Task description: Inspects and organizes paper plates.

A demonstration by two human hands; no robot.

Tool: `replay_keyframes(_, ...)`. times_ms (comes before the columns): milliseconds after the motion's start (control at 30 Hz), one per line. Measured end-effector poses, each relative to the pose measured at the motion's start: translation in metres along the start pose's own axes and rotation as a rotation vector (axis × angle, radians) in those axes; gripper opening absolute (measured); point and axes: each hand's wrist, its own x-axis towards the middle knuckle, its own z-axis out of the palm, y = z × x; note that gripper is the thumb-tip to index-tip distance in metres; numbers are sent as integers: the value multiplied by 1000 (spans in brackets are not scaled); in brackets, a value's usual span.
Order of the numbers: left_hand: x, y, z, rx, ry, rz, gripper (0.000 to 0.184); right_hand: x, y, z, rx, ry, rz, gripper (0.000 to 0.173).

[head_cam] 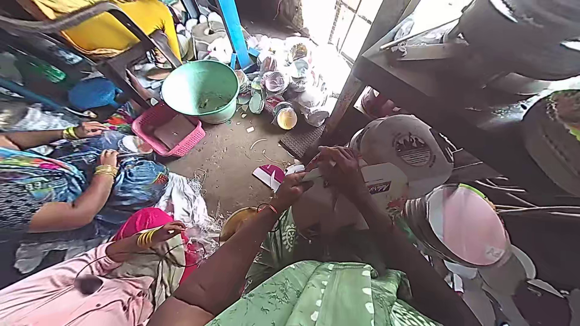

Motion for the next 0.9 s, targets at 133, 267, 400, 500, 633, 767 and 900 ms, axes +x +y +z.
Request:
replay_keyframes(133,1,0,-2,-107,31,-62,16,-9,13,4,-179,87,-167,20)
replay_keyframes(267,0,0,0,-257,57,-74,14,-11,21,6,-131,158,-164,16)
replay_keyframes(400,1,0,0,-188,77,-53,14,-7,29,13,-188,232,-117,17)
replay_keyframes(500,3,3,-4,164,110,128,21,-3,23,20,-147,230,7,19)
replay_keyframes(633,5,0,-9,291,148,252,22,4,8,20,-56,151,183,24)
replay_keyframes(767,4,-5,-14,204,144,198,23,9,8,12,3,29,206,27)
replay_keyframes(900,3,-6,-11,182,145,142,21,10,11,10,-28,28,153,21)
